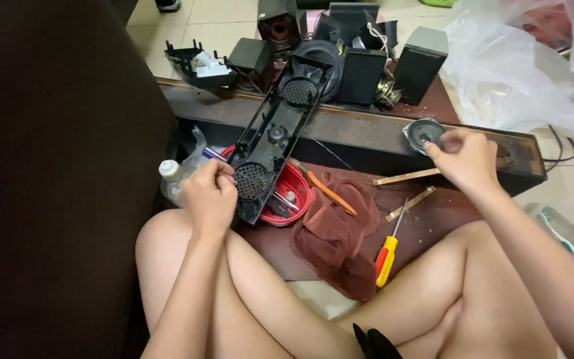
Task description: Cleaning the internal components and casing of a speaker system using a brush and reassembling the parts.
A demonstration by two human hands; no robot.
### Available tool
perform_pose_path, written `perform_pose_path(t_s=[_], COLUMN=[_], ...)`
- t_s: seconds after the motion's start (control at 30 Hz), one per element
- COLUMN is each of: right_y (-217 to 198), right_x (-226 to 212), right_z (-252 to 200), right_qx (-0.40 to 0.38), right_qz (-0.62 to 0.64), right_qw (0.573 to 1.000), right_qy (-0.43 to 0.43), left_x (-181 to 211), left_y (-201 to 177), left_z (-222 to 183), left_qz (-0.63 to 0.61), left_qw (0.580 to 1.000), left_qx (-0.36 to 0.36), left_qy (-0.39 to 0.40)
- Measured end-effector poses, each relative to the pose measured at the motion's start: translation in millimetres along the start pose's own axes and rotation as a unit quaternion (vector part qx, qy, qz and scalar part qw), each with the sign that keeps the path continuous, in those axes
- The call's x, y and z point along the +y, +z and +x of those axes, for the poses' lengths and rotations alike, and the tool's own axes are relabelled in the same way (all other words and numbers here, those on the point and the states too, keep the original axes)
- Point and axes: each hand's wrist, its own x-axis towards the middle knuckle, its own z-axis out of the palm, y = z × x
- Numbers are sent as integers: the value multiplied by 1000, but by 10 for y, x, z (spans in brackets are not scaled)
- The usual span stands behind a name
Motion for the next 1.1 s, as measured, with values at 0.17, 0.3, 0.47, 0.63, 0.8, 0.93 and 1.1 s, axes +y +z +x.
perform_pose_path(t_s=[0.17,0.3,0.47,0.63,0.8,0.93,1.1], right_y=[200,290,90,-322,-639,-696,-547], right_x=[31,156,252,618,1022,1118,1246], right_z=[324,483,415,355,420,443,497], right_qx=[-43,-94,-47,26,96,61,-5], right_qz=[-102,-111,-45,13,13,25,-98], right_qw=[993,989,998,999,993,994,995], right_qy=[-46,17,-11,28,62,88,-24], left_x=[31,34,123,221,255,263,161], left_y=[-3,34,87,235,456,526,523], left_z=[17,20,38,-16,-157,-250,-258], left_qz=[28,37,57,29,28,48,26], left_qw=[1000,999,998,998,999,999,998], left_qx=[-5,-16,-24,-22,26,15,44], left_qy=[-7,0,26,42,2,-14,-45])
